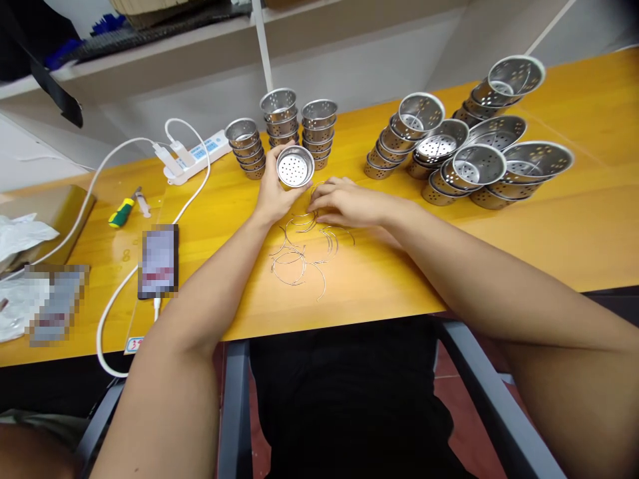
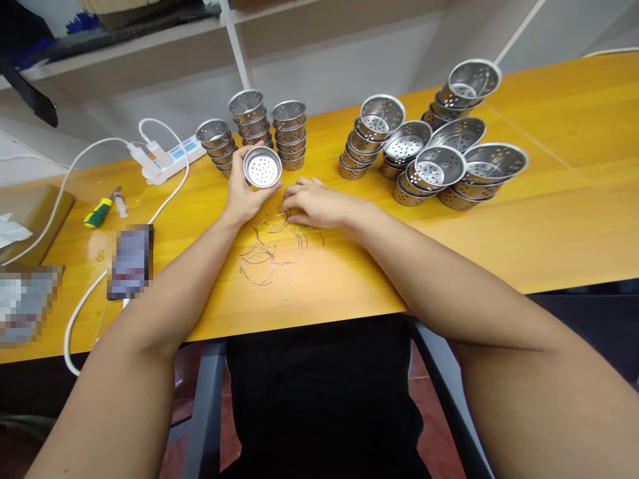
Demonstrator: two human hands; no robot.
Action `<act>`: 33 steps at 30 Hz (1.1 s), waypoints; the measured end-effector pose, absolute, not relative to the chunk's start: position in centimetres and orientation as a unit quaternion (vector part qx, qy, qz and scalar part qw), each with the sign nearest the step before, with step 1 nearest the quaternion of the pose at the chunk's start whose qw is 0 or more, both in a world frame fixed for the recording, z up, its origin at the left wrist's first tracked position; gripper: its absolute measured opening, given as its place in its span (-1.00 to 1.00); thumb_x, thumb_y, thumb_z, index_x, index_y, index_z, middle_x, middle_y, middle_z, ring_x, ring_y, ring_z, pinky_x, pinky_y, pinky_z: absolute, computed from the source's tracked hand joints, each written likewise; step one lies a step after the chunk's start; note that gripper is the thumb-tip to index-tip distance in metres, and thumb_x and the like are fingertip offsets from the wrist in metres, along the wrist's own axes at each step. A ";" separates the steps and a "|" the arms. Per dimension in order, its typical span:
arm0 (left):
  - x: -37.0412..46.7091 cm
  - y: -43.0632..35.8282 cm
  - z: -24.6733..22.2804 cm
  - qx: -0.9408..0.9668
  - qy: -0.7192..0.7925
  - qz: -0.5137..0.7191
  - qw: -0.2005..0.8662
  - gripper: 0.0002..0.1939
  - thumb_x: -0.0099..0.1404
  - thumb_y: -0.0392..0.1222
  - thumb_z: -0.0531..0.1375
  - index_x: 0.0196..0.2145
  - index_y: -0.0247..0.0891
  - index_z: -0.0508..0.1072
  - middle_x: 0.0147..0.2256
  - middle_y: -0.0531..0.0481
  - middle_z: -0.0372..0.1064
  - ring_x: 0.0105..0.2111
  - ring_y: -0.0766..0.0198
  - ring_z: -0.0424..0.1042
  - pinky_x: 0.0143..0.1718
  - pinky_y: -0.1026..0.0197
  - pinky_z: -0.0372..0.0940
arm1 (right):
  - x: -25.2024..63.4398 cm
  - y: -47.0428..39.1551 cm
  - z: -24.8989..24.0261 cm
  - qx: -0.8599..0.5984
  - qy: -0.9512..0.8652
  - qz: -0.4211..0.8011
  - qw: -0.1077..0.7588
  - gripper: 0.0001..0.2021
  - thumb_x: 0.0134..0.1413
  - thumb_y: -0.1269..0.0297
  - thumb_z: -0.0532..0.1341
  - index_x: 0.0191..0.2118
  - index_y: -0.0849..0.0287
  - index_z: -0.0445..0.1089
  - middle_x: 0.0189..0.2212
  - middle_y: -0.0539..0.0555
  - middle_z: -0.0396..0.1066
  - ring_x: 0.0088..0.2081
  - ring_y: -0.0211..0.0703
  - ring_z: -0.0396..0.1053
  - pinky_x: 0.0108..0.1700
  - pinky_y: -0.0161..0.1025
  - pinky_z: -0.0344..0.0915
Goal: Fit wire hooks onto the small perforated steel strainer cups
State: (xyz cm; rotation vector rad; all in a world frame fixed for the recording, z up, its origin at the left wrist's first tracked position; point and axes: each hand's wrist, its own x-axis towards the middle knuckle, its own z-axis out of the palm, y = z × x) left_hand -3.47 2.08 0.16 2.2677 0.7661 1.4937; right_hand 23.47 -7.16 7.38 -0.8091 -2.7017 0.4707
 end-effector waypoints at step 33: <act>-2.6 0.6 1.2 0.751 0.328 0.532 0.212 0.08 0.15 0.70 0.48 0.31 -0.08 0.33 0.23 -0.20 0.53 0.28 -0.11 0.60 0.45 -0.31 0.47 | 22.7 -7.9 8.8 -0.314 -0.678 0.419 0.515 -0.45 0.03 -0.22 0.66 -0.04 -0.01 0.59 -0.30 0.02 0.59 -0.44 -0.10 0.52 -0.34 -0.02 0.62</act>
